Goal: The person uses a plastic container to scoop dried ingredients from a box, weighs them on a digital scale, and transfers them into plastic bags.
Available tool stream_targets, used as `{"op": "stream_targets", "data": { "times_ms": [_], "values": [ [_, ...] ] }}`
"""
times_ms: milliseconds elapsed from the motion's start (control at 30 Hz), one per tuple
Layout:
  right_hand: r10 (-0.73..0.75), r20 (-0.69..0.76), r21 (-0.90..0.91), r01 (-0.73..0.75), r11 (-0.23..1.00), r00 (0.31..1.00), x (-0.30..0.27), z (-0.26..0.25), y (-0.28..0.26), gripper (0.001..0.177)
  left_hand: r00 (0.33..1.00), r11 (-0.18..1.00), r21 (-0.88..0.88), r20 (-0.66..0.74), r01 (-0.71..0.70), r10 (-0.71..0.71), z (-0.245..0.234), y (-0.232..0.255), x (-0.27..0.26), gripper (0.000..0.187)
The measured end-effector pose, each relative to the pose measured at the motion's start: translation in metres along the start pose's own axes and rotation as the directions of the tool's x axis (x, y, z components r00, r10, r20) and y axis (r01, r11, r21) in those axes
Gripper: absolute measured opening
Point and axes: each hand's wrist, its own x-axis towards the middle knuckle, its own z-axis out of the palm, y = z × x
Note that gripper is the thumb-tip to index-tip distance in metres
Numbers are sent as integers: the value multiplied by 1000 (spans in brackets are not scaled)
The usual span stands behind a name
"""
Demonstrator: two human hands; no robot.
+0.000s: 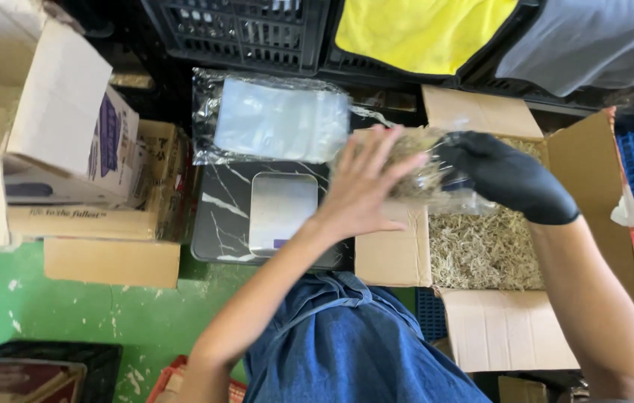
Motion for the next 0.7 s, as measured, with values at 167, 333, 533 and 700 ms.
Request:
{"op": "stream_targets", "data": {
  "times_ms": [167, 333, 533, 700],
  "values": [
    [-28, 163, -308, 78, 948, 986, -14, -17, -10, 55, 980, 983, -177, 199, 44, -8, -7, 28, 48, 135],
    [-384, 322, -387, 490, 781, 865, 9, -44, 37, 25, 936, 808, -532, 345, 253, -66, 9, 4, 64, 125],
    [-583, 194, -425, 603, 675, 789, -8, -61, 44, 30, 967, 665, -704, 220, 249, -129, 59, 13, 62, 82],
    [-541, 89, -585, 484, 651, 836, -39, -83, 29, 35, 967, 595, -767, 134, 240, -218, 83, 11, 61, 69]
  ]
}}
